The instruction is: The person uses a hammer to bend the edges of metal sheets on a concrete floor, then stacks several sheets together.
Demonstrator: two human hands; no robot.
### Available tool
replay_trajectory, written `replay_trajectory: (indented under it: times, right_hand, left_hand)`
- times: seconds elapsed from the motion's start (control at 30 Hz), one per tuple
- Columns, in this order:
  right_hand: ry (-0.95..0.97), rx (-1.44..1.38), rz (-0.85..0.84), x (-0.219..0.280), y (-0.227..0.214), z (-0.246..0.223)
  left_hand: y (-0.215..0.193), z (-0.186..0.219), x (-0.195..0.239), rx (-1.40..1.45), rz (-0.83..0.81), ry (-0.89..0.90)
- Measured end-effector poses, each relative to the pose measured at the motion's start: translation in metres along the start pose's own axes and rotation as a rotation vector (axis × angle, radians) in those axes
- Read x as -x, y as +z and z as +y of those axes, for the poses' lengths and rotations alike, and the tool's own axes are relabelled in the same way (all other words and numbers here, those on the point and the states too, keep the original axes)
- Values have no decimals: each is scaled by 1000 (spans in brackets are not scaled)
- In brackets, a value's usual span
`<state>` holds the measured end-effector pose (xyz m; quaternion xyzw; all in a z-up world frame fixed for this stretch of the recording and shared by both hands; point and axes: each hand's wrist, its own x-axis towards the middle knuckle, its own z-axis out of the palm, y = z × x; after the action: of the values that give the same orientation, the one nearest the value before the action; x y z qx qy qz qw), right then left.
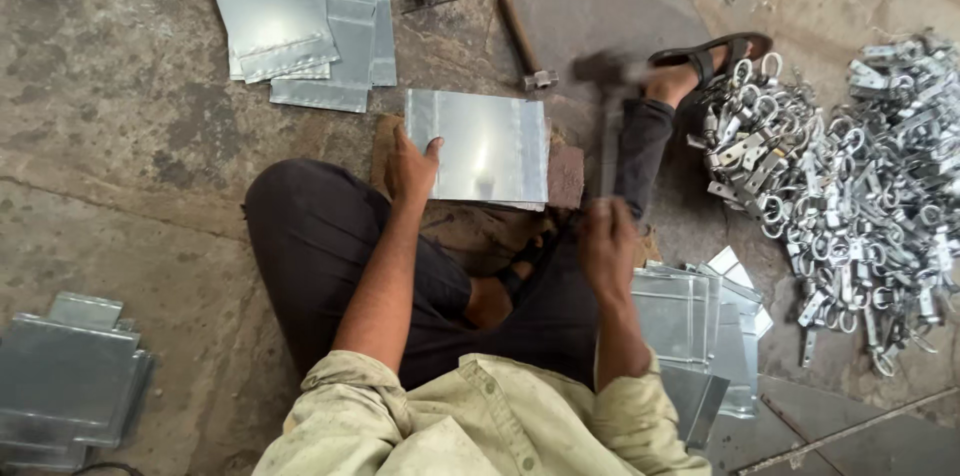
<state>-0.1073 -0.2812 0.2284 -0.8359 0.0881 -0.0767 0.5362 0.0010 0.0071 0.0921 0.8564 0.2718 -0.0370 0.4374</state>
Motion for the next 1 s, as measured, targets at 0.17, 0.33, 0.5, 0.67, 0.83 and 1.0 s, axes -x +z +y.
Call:
replay_trajectory:
  times: [0.17,0.33,0.5,0.67,0.83,1.0]
  right_hand:
    - [-680,463,268,11,10,60]
    - [-130,259,-168,18,34,94]
    - [288,-212,-112,17,-5,9]
    - [-193,-273,50,35,-5,21]
    - [-135,450,-105,26,13,84]
    - [99,107,-124,13,-18,33]
  left_hand:
    - [5,-2,-6,-6,-12,4]
    - [12,-9,-9,30,10,35]
    - [15,-14,-4,8,56,84]
    - [10,-6,-8,27,9,37]
    - [23,-16,-16,-7,121,123]
    - [22,-17,-12,24,32,84]
